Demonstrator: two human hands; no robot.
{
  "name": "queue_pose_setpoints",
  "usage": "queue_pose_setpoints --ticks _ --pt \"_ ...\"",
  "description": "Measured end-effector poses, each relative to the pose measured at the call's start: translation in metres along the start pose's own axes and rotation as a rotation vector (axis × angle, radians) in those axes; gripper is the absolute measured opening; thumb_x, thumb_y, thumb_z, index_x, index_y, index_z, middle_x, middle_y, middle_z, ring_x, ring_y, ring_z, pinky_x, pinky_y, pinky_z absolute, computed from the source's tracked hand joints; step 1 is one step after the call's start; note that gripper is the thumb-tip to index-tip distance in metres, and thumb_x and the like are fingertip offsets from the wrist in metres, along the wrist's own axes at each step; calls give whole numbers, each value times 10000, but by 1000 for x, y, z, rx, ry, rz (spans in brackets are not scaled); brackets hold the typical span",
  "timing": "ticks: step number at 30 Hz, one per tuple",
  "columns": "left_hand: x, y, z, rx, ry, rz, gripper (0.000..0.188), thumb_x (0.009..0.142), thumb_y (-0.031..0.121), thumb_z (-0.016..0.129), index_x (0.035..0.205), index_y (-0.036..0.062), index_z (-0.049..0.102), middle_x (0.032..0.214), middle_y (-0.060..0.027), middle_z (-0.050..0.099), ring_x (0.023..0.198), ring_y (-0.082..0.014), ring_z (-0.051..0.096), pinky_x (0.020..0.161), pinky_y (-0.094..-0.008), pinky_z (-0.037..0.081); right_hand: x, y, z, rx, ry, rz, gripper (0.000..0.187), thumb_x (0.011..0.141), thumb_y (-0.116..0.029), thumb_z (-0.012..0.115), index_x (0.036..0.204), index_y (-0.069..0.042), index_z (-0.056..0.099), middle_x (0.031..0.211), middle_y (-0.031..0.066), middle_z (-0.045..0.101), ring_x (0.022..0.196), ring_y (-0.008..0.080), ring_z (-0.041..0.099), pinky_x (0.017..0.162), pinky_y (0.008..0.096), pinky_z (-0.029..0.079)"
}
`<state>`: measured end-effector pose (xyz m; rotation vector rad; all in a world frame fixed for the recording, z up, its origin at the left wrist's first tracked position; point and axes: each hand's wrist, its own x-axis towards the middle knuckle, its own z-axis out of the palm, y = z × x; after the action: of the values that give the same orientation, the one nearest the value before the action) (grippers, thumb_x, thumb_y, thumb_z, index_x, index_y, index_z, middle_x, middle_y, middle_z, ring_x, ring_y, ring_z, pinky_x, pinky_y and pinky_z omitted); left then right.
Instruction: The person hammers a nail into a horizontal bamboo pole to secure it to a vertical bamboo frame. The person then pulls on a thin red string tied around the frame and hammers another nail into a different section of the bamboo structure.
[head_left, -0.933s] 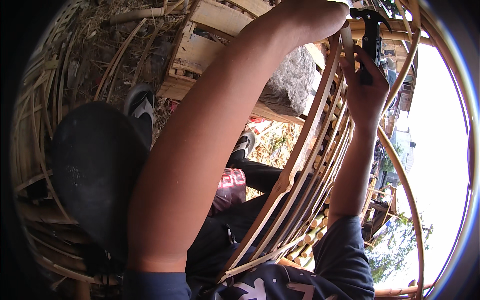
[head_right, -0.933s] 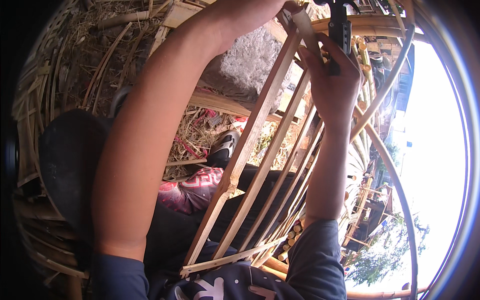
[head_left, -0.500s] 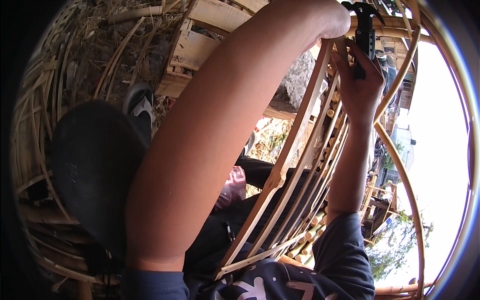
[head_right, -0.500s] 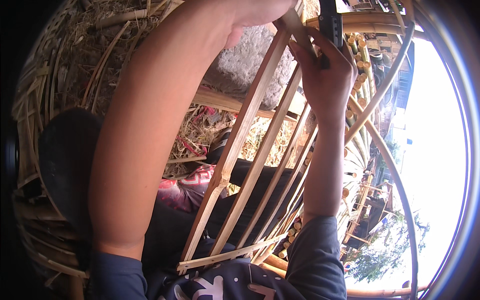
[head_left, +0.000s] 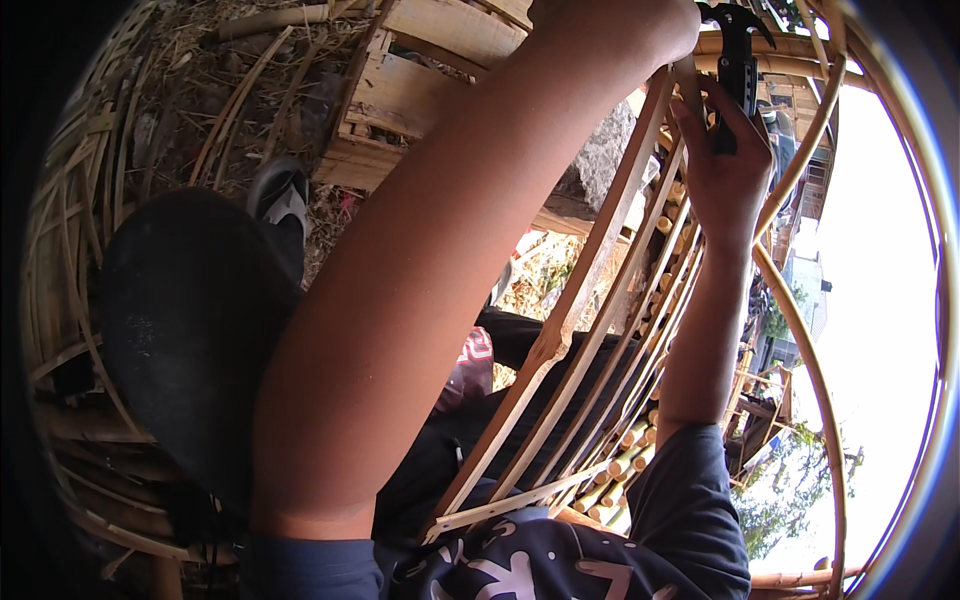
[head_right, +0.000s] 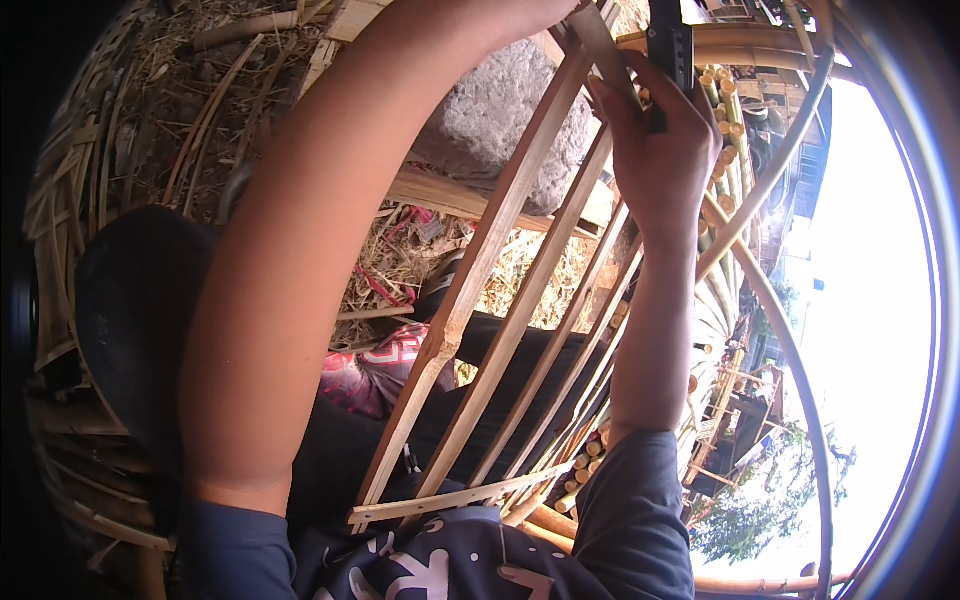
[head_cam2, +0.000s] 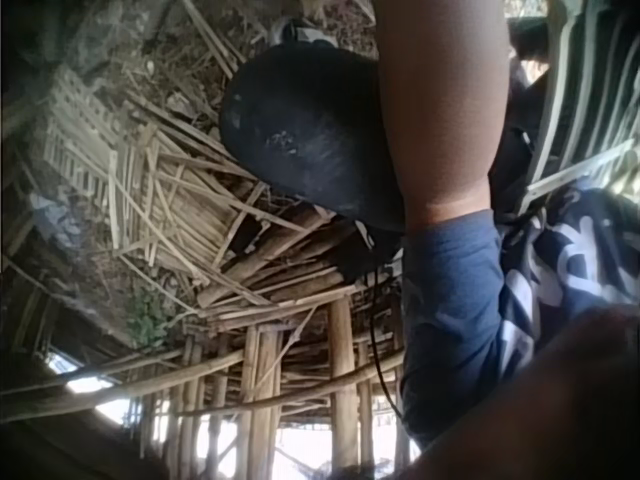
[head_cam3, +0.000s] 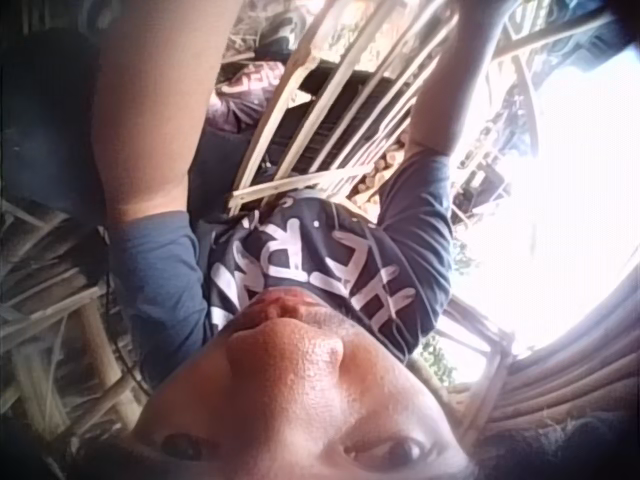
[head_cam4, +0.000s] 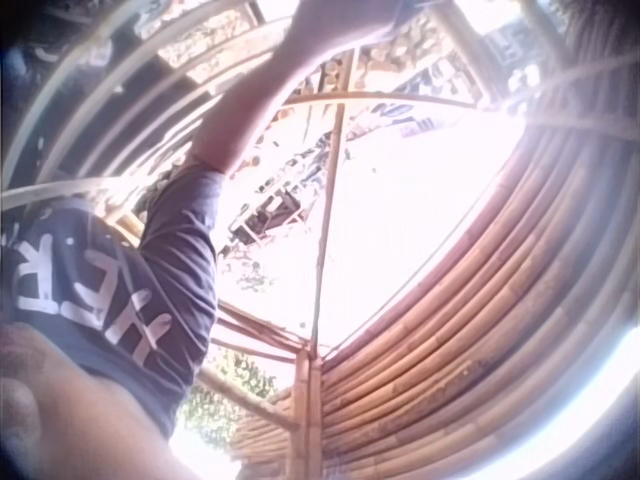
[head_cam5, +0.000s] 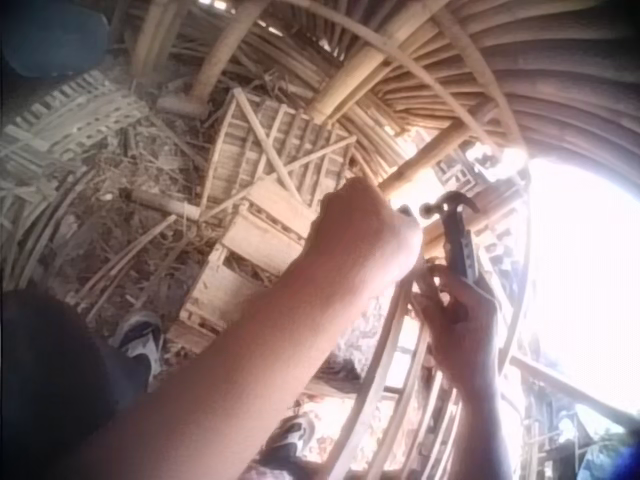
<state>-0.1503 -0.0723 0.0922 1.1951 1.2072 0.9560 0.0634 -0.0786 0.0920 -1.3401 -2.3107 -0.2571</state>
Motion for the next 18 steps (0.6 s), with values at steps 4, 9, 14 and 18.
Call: queue_pose_setpoints --ticks 4,9,14,18 --pt "-1 -21 -7 -214 217 124 270 978 112 571 1121 -118 576 925 -202 641 686 -198 639 554 -261 556 -1 -2 9 -2 6 -4 356 791 -181 857 1128 -122 755 734 28 601 578 113 481 566 293 408" --pt "12 -31 -3 -78 115 43 371 1027 215 505 1215 -97 574 880 -178 674 719 -196 688 540 -273 556 -3 7 16 41 -30 54 376 783 -199 866 1135 -128 755 772 44 602 592 113 490 571 298 418" --pt "23 -38 -5 29 76 11 423 1050 263 475 1235 -105 572 905 -184 687 685 -187 685 517 -282 538 1 12 33 -65 -34 53 364 782 -223 863 1117 -126 759 901 97 672 690 204 635 635 342 494" --pt "36 -49 -4 146 55 66 466 1043 368 503 1045 -75 649 733 -119 644 554 -141 583 459 -288 481 0 13 43 -79 -45 9 329 799 -244 840 1103 -148 759 972 131 691 833 302 699 722 392 546"
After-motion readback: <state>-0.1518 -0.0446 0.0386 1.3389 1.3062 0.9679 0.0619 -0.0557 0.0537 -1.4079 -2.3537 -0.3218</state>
